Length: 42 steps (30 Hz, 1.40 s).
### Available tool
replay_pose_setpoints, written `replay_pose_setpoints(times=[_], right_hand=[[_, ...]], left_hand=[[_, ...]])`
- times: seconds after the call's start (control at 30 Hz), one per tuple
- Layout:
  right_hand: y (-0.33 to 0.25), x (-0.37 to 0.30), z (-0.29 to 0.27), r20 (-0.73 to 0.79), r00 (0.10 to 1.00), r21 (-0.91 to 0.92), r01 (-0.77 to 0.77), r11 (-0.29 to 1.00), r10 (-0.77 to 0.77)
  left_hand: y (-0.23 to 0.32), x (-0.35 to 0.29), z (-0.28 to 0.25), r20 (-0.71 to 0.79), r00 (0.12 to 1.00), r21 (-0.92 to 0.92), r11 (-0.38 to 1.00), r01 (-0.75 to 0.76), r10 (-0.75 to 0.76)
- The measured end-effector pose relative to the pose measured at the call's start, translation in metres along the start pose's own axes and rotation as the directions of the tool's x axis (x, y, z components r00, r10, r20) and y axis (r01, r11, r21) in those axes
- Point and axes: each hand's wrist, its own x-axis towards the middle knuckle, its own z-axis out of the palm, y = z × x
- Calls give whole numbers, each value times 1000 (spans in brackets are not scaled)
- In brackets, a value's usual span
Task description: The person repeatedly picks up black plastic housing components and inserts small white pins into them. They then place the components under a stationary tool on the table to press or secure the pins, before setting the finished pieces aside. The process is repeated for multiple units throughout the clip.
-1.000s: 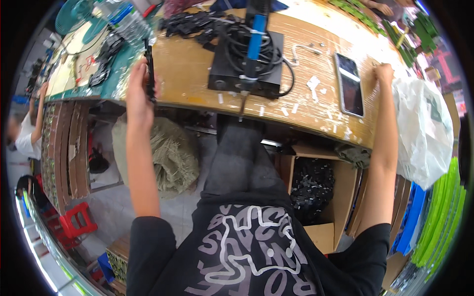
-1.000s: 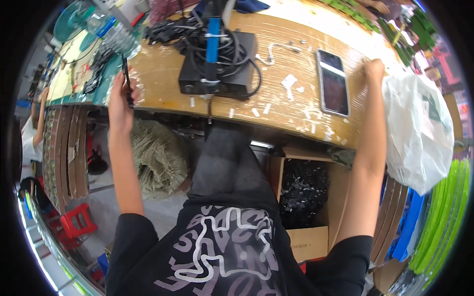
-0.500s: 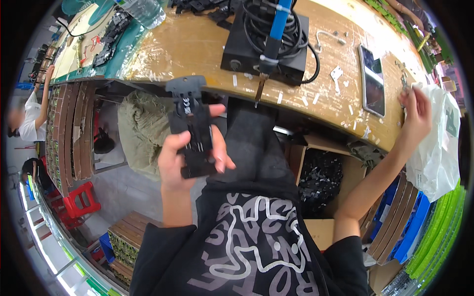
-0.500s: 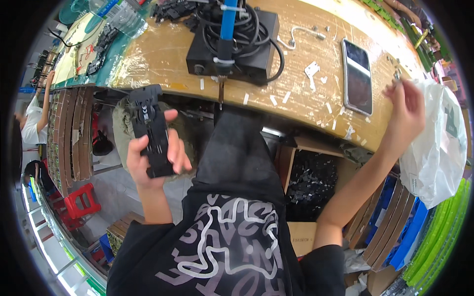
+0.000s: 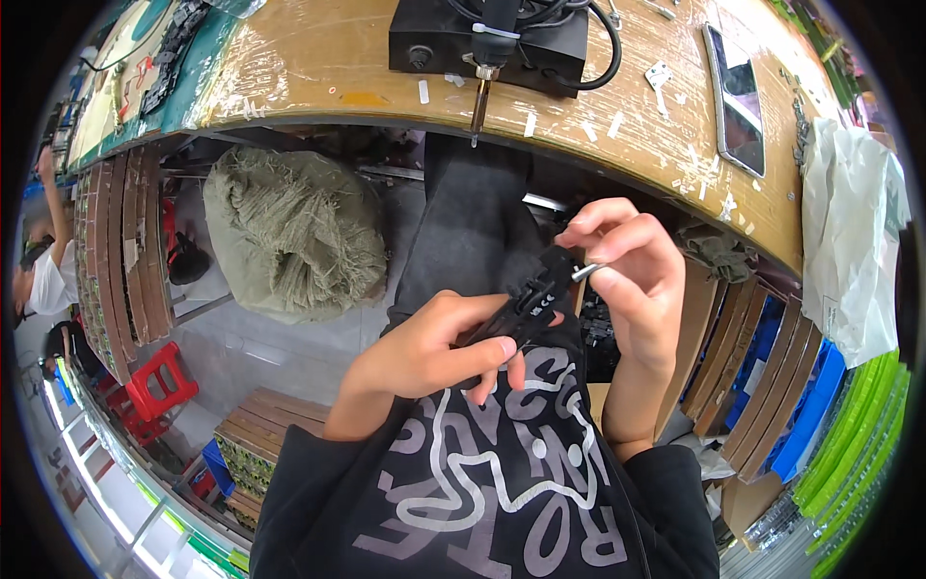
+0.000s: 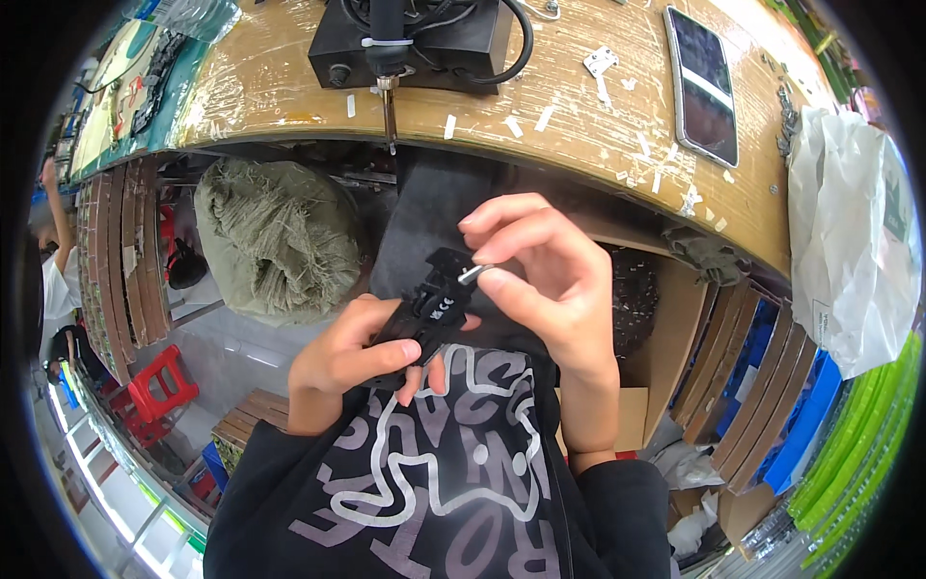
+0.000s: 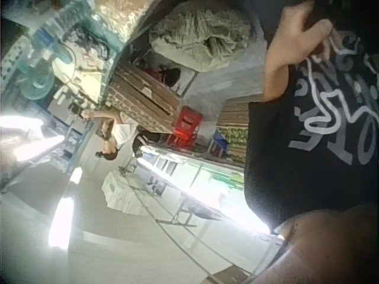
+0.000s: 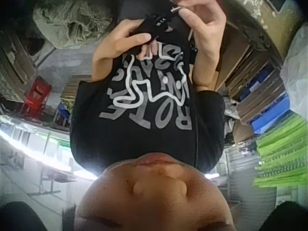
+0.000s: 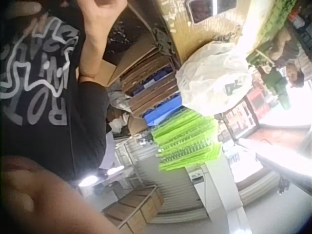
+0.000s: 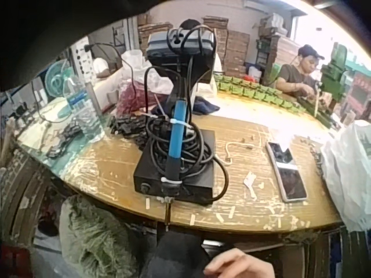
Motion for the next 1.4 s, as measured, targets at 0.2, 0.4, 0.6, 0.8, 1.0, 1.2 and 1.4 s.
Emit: replay_pose_setpoints(times=[0.2,0.4,0.6,0.8,1.0,1.2,1.4], right_hand=[[6,-4,2,35,996,88,-89,992,86],[8,-7,-2,4,991,86,-137,987,137],[1,-5,-7,51,976,-39,-211,977,213],[-7,-3,-9,94,940,-163,-310,937,328],[-12,-1,-6,68,928,-332,-325,885,366],[-13,-2,-5,26,922,-290,-364,885,387],[-16,1,-8,85,895,-379,-378,844,439]], left_hand=[[-1,1,1,20,1000,142,990,-23,20],[-4,2,1,-15,1000,207,978,11,-8],[1,2,-3,-34,996,313,945,92,-86],[3,-1,-6,-41,994,399,911,108,-101],[5,-1,-5,-94,988,424,893,153,-124],[5,-1,-4,-127,985,435,886,160,-115],[6,-3,-6,-101,986,492,854,169,-136]])
